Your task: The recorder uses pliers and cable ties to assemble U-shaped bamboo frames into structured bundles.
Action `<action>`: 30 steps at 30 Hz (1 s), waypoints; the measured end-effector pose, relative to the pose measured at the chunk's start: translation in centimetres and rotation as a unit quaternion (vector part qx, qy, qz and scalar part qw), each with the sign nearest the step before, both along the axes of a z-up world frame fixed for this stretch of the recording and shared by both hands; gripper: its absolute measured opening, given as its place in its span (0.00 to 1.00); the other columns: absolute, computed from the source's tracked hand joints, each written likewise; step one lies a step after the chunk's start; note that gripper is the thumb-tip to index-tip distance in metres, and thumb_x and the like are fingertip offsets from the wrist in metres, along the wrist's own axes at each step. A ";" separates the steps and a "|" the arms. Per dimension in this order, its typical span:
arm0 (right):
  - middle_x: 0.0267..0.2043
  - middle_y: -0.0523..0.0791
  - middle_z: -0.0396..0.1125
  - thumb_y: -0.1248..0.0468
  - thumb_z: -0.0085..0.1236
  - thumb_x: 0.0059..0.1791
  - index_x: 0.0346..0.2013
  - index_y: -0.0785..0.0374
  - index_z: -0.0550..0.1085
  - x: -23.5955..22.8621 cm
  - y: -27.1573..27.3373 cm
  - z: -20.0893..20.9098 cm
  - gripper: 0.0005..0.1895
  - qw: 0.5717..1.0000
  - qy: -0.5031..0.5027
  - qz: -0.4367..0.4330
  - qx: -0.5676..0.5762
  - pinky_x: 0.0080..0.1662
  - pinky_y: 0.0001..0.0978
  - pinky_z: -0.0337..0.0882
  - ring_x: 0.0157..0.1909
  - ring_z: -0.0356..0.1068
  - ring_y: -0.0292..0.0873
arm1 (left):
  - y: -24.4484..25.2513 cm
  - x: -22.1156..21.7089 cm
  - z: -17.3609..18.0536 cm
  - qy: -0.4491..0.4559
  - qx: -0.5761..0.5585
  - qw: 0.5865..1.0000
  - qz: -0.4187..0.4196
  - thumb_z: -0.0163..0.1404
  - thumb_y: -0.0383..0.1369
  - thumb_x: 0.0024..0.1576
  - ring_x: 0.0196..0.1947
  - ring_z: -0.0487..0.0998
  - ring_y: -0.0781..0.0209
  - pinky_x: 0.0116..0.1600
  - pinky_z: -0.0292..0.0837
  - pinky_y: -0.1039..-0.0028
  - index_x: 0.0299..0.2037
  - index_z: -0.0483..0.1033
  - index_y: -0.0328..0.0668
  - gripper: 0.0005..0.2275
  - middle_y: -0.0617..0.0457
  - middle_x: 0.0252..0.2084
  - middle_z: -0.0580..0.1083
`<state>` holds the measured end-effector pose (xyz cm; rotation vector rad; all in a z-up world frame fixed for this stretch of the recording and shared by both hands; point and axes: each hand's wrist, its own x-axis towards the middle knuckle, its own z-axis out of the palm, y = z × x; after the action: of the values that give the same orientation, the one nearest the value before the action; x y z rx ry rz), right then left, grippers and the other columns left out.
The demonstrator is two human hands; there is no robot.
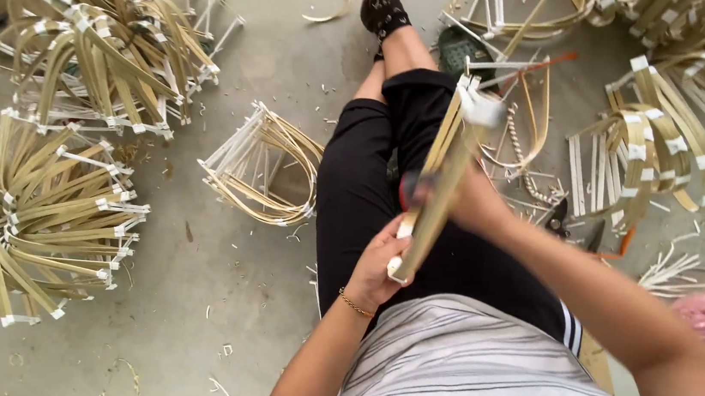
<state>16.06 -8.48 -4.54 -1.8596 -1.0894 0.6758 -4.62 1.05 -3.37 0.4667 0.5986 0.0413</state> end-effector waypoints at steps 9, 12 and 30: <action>0.41 0.41 0.73 0.56 0.64 0.48 0.62 0.64 0.71 -1.2 -3.9 4.6 0.30 0.757 0.646 -0.003 0.098 0.34 0.26 0.67 0.33 0.69 0.33 | 5.3 0.1 4.2 0.147 0.612 0.743 0.229 0.39 0.28 0.68 0.26 0.66 0.72 0.31 0.66 0.82 0.70 0.58 0.31 0.20 0.55 0.31 0.67; 0.37 0.40 0.73 0.57 0.61 0.48 0.51 0.64 0.76 -2.3 -2.2 3.5 0.20 0.859 0.505 -0.080 0.001 0.32 0.24 0.64 0.32 0.66 0.31 | 2.2 -0.8 3.8 0.062 0.819 0.535 0.198 0.41 0.34 0.75 0.44 0.75 0.61 0.51 0.74 0.73 0.73 0.54 0.33 0.20 0.42 0.52 0.71; 0.52 0.59 0.66 0.54 0.71 0.43 0.71 0.63 0.59 5.0 0.9 3.9 0.47 0.903 0.348 -0.222 0.121 0.53 0.44 0.72 0.49 0.72 0.53 | -0.4 -1.3 2.0 0.016 -0.002 0.994 -0.107 0.41 0.25 0.65 0.15 0.64 0.73 0.16 0.61 0.80 0.73 0.59 0.41 0.23 0.59 0.22 0.67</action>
<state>21.10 -7.63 -0.65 -1.3948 -0.2527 0.7968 -5.96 0.60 -1.39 0.5263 0.5760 -0.1720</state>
